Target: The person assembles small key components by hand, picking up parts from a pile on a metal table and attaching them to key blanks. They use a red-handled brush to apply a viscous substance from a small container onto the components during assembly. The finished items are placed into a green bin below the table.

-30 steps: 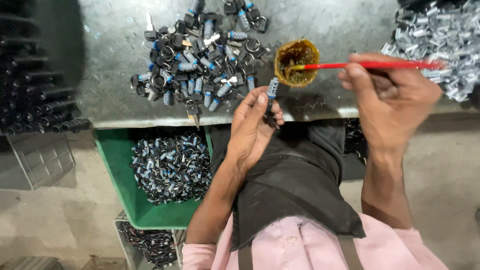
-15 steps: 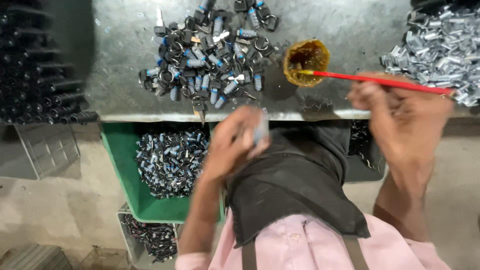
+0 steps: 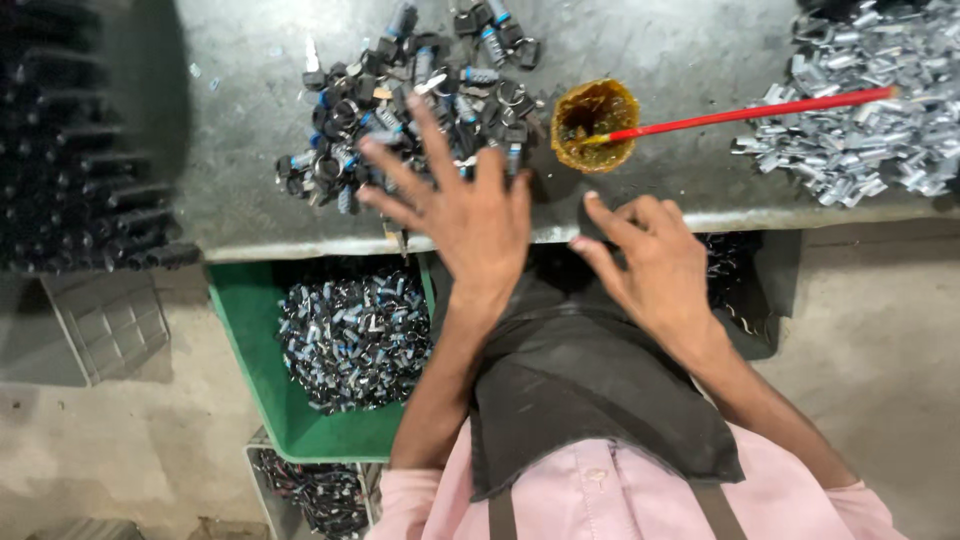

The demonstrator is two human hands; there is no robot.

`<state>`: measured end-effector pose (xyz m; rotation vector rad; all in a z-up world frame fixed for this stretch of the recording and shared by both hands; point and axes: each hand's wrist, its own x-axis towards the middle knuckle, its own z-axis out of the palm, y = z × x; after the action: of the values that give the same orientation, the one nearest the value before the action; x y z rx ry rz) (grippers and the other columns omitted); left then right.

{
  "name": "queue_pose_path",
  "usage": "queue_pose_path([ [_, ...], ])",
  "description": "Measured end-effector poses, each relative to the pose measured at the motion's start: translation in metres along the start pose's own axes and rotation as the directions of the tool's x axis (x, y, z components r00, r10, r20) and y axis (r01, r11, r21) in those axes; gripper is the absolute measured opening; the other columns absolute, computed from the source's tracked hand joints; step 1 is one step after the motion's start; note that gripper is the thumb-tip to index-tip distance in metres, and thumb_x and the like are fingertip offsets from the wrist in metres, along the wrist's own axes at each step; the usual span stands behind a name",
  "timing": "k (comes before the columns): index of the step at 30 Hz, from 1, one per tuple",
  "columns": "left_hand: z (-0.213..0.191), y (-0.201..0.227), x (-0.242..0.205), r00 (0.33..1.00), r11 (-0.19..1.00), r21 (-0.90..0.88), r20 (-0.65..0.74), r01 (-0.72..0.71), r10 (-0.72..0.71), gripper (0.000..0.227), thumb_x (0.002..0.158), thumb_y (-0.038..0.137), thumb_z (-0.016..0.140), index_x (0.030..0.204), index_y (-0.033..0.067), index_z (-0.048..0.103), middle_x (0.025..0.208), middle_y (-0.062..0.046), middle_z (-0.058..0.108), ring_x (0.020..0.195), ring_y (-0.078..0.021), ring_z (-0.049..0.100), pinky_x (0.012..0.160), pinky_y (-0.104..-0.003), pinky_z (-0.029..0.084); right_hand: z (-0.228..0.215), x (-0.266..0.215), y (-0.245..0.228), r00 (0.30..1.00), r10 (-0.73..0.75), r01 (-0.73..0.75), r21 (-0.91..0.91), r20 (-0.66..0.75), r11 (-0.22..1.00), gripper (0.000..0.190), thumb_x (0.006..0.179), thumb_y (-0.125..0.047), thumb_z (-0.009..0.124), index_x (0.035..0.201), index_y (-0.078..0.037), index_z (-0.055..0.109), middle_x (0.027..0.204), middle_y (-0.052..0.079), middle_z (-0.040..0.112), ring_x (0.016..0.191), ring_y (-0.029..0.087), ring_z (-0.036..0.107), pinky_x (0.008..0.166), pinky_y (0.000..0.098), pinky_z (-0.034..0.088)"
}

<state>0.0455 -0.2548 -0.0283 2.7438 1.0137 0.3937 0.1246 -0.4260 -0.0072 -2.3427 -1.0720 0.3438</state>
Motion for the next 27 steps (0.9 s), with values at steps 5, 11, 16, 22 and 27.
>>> queue_pose_path([
  [5, -0.027, -0.025, -0.013, 0.994, 0.881, -0.473, -0.092, 0.001, -0.051, 0.018, 0.093, 0.026, 0.076, 0.101, 0.0155, 0.063, 0.150, -0.019, 0.044, 0.140, -0.0441, 0.026, 0.116, -0.066, 0.016, 0.016, -0.002, 0.002, 0.995, -0.095, 0.095, 0.000, -0.013, 0.995, 0.038, 0.084, -0.017, 0.083, 0.121, -0.014, 0.076, 0.087, 0.004, 0.058, 0.081, 0.024, 0.057, 0.068, 0.0376, 0.050],
  [11, -0.061, -0.006, -0.058, 0.771, -0.503, -0.678, 0.636, 0.536, -0.035, 0.027, 0.112, 0.021, 0.050, 0.126, -0.0008, 0.058, 0.091, -0.002, 0.054, 0.082, -0.0110, 0.052, 0.080, -0.030, 0.049, 0.006, -0.011, -0.001, 0.999, 0.051, -0.051, 0.444, 0.011, 0.895, 0.020, 0.087, -0.004, 0.084, 0.104, -0.013, 0.078, 0.088, 0.002, 0.061, 0.074, 0.011, 0.057, 0.064, 0.0248, 0.046],
  [16, -0.055, 0.011, -0.075, 0.695, -0.429, -0.594, 0.709, 0.680, 0.121, 0.032, 0.114, 0.023, 0.049, 0.133, -0.0010, 0.060, 0.089, 0.001, 0.049, 0.081, -0.0062, 0.045, 0.075, -0.024, 0.041, 0.003, -0.019, 0.002, 0.990, 0.140, -0.102, 0.636, -0.010, 0.765, 0.014, 0.089, 0.000, 0.081, 0.097, -0.003, 0.070, 0.096, 0.003, 0.063, 0.081, 0.008, 0.056, 0.072, 0.0222, 0.045],
  [22, -0.079, -0.008, -0.035, 0.884, 0.424, -0.810, 0.465, 0.405, 0.044, 0.019, 0.106, 0.012, 0.052, 0.121, 0.0040, 0.060, 0.094, -0.006, 0.063, 0.076, -0.0159, 0.058, 0.071, -0.031, 0.049, 0.021, -0.026, 0.007, 0.972, 0.142, -0.235, 0.820, 0.188, 0.523, 0.010, 0.102, -0.001, 0.066, 0.107, -0.001, 0.058, 0.100, 0.002, 0.062, 0.091, 0.006, 0.058, 0.083, 0.0202, 0.050],
  [27, -0.034, -0.028, 0.048, 0.917, 0.850, -0.470, 0.178, -0.239, 0.357, 0.036, 0.094, 0.010, 0.066, 0.129, 0.0097, 0.059, 0.103, -0.013, 0.068, 0.087, -0.0358, 0.067, 0.069, -0.046, 0.052, 0.027, -0.026, 0.005, 0.927, 0.067, -0.364, 0.839, 0.370, 0.405, 0.010, 0.102, -0.006, 0.065, 0.107, -0.003, 0.056, 0.104, 0.006, 0.062, 0.089, 0.009, 0.057, 0.075, 0.0224, 0.050],
])
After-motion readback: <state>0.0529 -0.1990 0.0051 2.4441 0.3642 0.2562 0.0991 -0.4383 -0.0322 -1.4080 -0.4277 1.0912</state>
